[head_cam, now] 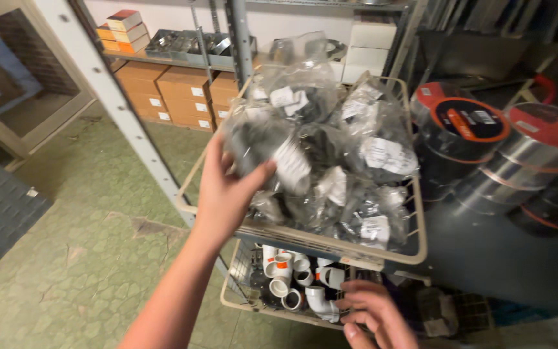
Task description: The person organizes hardware items by taking individual plastic bags containing pipes and connectors from a metal basket and placing them into separate compartments of a sorting tray.
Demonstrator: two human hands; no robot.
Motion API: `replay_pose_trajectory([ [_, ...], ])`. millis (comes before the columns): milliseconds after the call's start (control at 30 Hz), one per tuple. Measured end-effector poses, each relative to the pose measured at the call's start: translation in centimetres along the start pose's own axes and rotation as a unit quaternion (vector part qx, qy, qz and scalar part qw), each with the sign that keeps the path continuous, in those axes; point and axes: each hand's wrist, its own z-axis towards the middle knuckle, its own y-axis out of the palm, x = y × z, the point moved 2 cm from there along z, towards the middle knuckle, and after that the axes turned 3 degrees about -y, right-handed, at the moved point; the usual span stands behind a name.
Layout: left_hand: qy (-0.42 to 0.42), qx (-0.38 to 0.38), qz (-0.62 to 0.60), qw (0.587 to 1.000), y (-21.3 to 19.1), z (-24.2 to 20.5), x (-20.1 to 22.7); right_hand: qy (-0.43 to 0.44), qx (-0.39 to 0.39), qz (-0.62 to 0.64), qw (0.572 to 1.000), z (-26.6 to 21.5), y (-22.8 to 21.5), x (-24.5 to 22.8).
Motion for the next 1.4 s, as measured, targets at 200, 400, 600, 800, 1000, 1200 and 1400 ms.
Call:
replay_pose_trajectory([
  [200,0.078,-0.153,-0.012,0.985,9.1,11.6,0.0,-0.049,-0.056,0.029,0.997,-1.5,-4.6,4.9],
  [400,0.048,-0.187,0.035,0.981,13.5,15.1,0.5,-0.061,-0.051,0.012,0.997,-3.6,-8.1,7.5],
  [600,0.042,-0.21,0.098,0.972,16.4,15.1,2.2,-0.02,-0.001,0.003,1.0,-4.2,-8.5,6.2],
  [800,0.257,-0.081,0.456,0.848,14.3,11.5,0.2,0.047,0.02,-0.024,0.998,-5.3,-8.0,6.0],
  [1000,0.374,-0.065,0.286,0.88,5.2,-2.4,-0.5,0.058,0.03,0.029,0.997,-6.4,-6.3,7.7],
  [1200,0.312,-0.028,0.118,0.942,-4.3,-15.2,-12.0,0.058,0.041,-0.01,0.997,-7.9,-2.0,7.1],
  [1400,-0.071,-0.1,0.224,0.967,-14.0,-20.3,-31.6,0.064,0.05,-0.014,0.997,-13.8,-0.8,12.8],
])
